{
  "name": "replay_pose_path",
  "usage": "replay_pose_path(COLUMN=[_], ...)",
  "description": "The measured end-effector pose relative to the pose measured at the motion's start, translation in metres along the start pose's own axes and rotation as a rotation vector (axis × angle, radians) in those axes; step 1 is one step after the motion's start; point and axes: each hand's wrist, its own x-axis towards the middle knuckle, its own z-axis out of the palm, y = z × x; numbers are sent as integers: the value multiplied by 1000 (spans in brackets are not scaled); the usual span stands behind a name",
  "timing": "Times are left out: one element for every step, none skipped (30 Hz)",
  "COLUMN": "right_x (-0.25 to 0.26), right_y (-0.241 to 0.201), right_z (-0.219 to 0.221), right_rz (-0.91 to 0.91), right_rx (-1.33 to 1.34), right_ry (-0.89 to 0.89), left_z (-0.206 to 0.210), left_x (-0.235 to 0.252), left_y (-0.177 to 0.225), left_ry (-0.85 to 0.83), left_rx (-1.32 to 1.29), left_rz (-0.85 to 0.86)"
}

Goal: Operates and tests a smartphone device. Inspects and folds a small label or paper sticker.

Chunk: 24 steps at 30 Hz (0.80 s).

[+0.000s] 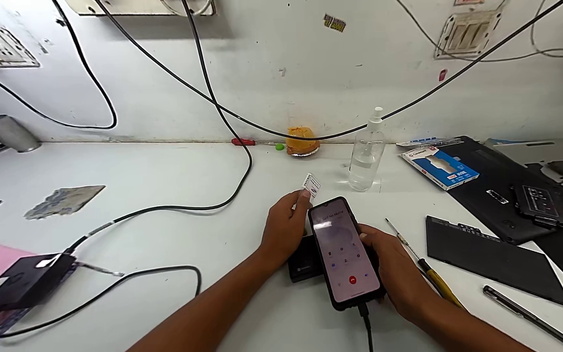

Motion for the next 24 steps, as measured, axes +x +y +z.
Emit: replay_pose_path(right_x=[1, 1, 1, 1, 1, 1, 1, 0, 0, -1, -1, -1, -1, -1, -1, -1, 0, 2, 3, 3, 3, 3, 4, 3], right_y=[1, 1, 1, 1, 2, 2, 2, 1, 0, -1, -1, -1, -1, -1, 0, 1, 3, 3, 3, 3, 2, 1, 1, 0], right_z=[0, 0, 2, 3, 4, 4, 4, 4, 4, 4, 3, 2, 1, 0, -1, -1, -2, -3, -4, -5, -6, -6, -6, -7], right_rz=[-14, -17, -11, -5, -6, -17, -29, -32, -28, -21, -24, -42, -78, -128, -196, -278, -361, -428, -471, -500, -523, -543, -561, -576], right_rx=[10, 32, 56, 69, 66, 57, 46, 41, 37, 24, -1, -41, -92, -155, -223, -293, -355, -397, -415, -407, -383, -355, -327, -301], right_ry=[-44, -78, -100, -113, -118, -114, -104, -88, -64, -38, -14, 7, 26, 46, 78, 118, 158, 194, 218, 234, 242, 251, 258, 261], left_z=[1, 0, 0, -1, -1, -1, -1, -2, -2, -2, -2, -2, -2, -2, -2, -1, -1, -2, -3, -4, -5, -8, -11, -13], left_x=[0, 1, 0, 0, 0, 0, 0, 0, 0, 0, 0, 0, 0, 0, 1, 1, 2, 2, 2, 3, 3, 2, 0, -1], left_y=[1, 1, 1, 1, 1, 0, 0, 0, 0, 0, 0, 1, 1, 1, 0, -1, -2, -3, -3, -4, -2, 3, 9, 16], left_ry=[6, 7, 12, 24, 40, 55, 73, 88, 99, 109, 117, 120, 119, 116, 114, 116, 122, 132, 147, 176, 217, 248, 257, 255], left_rx=[-49, -86, -114, -131, -148, -164, -176, -179, -178, -178, -178, -172, -162, -152, -142, -130, -105, -61, -9, 53, 135, 217, 297, 356], left_rz=[-9, -15, -27, -37, -48, -61, -68, -71, -70, -67, -64, -63, -62, -62, -62, -57, -45, -14, 47, 140, 260, 388, 514, 643])
